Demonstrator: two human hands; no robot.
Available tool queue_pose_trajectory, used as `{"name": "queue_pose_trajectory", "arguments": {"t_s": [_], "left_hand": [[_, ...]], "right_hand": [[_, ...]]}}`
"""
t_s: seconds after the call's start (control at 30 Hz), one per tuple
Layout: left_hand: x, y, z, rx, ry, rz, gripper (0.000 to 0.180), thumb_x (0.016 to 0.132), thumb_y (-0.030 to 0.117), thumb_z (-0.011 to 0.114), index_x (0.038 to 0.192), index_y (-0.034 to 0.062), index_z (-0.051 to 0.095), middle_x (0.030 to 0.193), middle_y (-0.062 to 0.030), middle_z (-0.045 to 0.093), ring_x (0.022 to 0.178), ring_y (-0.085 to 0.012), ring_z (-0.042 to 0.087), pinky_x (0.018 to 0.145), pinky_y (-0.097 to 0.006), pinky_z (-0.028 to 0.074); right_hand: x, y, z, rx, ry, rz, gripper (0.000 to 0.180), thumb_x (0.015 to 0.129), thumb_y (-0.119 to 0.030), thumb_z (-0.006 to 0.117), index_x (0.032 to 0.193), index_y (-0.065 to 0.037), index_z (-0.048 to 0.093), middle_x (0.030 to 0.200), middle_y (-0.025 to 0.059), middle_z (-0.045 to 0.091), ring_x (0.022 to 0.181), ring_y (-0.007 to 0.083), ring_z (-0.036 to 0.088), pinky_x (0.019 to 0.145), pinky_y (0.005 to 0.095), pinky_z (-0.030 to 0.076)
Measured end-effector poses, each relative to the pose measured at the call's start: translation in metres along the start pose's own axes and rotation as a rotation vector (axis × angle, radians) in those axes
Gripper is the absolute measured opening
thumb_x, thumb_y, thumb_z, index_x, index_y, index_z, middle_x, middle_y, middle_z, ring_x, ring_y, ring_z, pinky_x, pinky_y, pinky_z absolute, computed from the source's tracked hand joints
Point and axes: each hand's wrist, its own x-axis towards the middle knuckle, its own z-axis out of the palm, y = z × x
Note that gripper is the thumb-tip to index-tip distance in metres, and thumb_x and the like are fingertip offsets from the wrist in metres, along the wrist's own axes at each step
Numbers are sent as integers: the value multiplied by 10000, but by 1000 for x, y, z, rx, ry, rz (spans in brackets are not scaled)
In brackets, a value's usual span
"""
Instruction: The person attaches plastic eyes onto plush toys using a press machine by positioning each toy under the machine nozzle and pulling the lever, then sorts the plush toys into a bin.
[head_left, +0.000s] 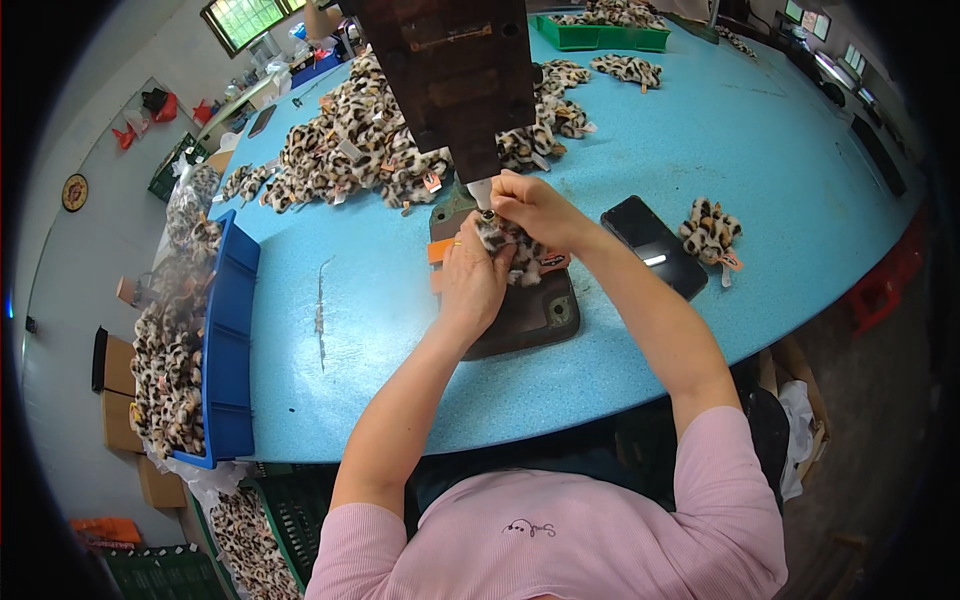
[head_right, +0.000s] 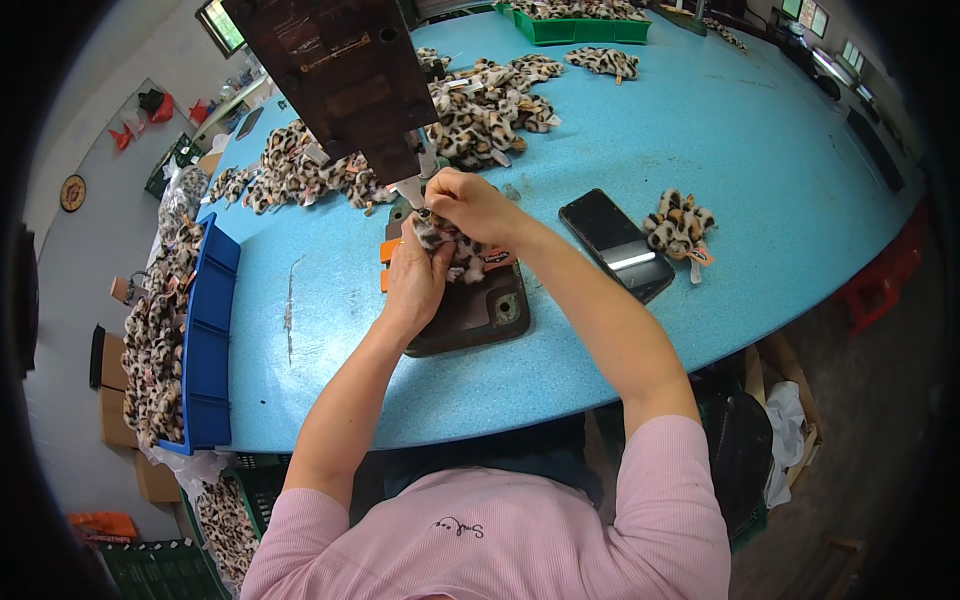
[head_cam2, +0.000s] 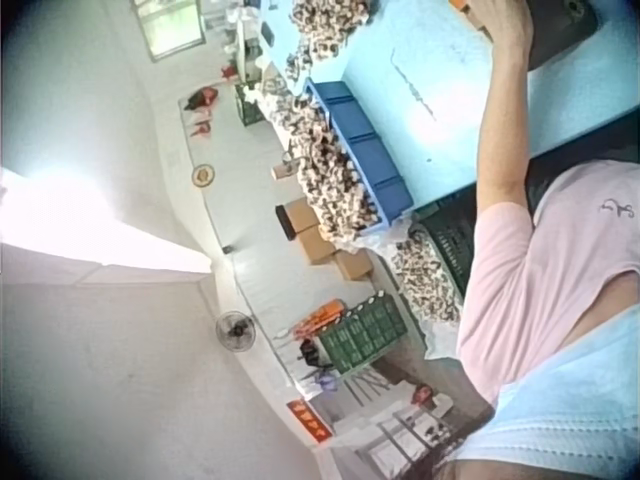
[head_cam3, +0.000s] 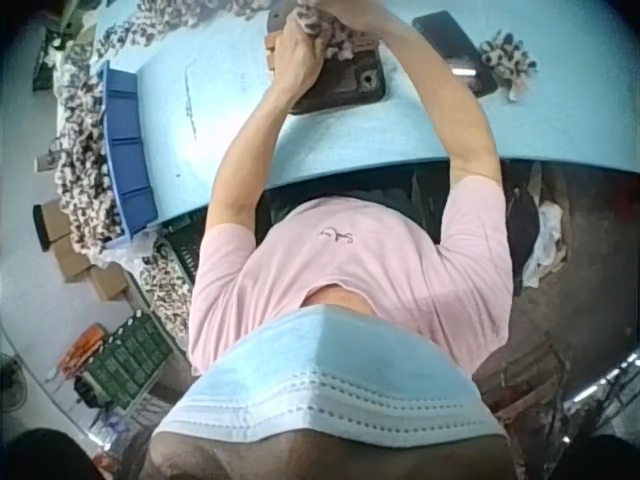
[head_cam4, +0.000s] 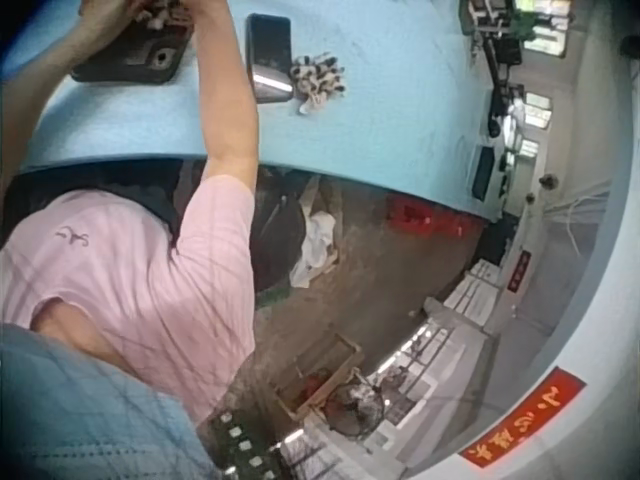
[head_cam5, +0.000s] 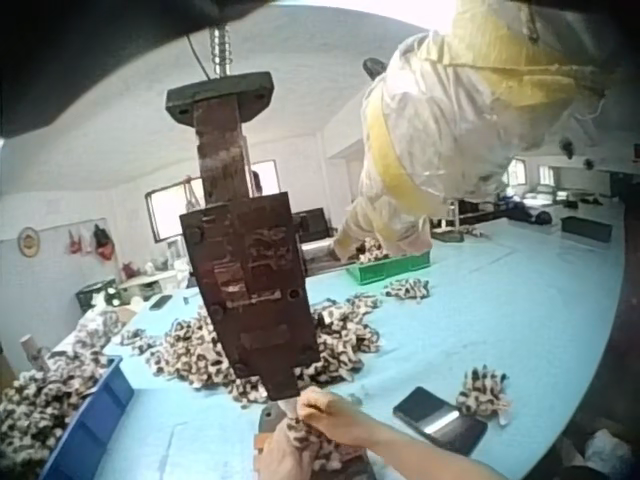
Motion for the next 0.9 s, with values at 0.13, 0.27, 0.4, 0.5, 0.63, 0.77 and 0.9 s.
{"name": "queue_pose_trajectory", "arguments": {"t_s": [0.13, 0.27, 0.4, 0.5, 0.63, 0.77, 0.9], "left_hand": [[0, 2, 2, -14, 9, -9, 463, 766, 76, 574, 1164, 23, 341, 975, -182, 526, 930, -348, 497, 801, -407, 361], [1, 0, 2, -24, 29, 12, 461, 764, 75, 575, 1163, 24, 349, 989, -186, 521, 927, -353, 498, 808, -411, 358], [1, 0, 3, -23, 30, 14, 466, 760, 73, 578, 1165, 27, 353, 999, -189, 517, 930, -355, 498, 811, -413, 356], [1, 0, 3, -22, 28, 16, 468, 758, 72, 577, 1165, 24, 352, 1004, -192, 515, 941, -350, 496, 804, -409, 357], [2, 2, 0, 54, 14, 43, 457, 760, 84, 574, 1153, 7, 354, 983, -192, 519, 934, -341, 495, 785, -399, 356], [-2, -1, -4, 100, 22, 89, 455, 758, 92, 577, 1144, -2, 354, 955, -186, 528, 919, -338, 498, 779, -399, 352], [1, 0, 0, 55, 20, 56, 468, 750, 87, 592, 1148, 13, 358, 971, -185, 532, 941, -330, 504, 791, -394, 351]], "right_hand": [[-8, 4, 4, -262, 196, -309, 159, 853, -150, 492, 756, -25, 472, 726, -35, 462, 680, 61, 415, 627, 207, 367], [-9, 0, -6, -79, 160, -109, 208, 852, -217, 533, 849, -10, 536, 772, -15, 508, 722, 60, 449, 653, 204, 384], [-11, -10, -6, 115, 40, -15, 170, 814, -179, 597, 883, -27, 567, 796, -18, 544, 734, 47, 477, 655, 190, 402], [-5, -3, -8, 256, -37, 23, 147, 773, -140, 642, 853, -34, 578, 770, -22, 558, 703, 45, 495, 641, 184, 412], [10, -11, -24, 119, -190, 30, 112, 735, -96, 658, 787, -27, 585, 714, -10, 573, 656, 46, 507, 611, 181, 418], [12, -28, -22, -52, -194, 89, 87, 716, -84, 643, 767, -27, 600, 712, -4, 584, 660, 44, 511, 614, 189, 419], [3, -18, -22, -229, -24, -112, 130, 713, -87, 653, 822, -26, 618, 728, 1, 592, 691, 71, 530, 650, 207, 427]]}}
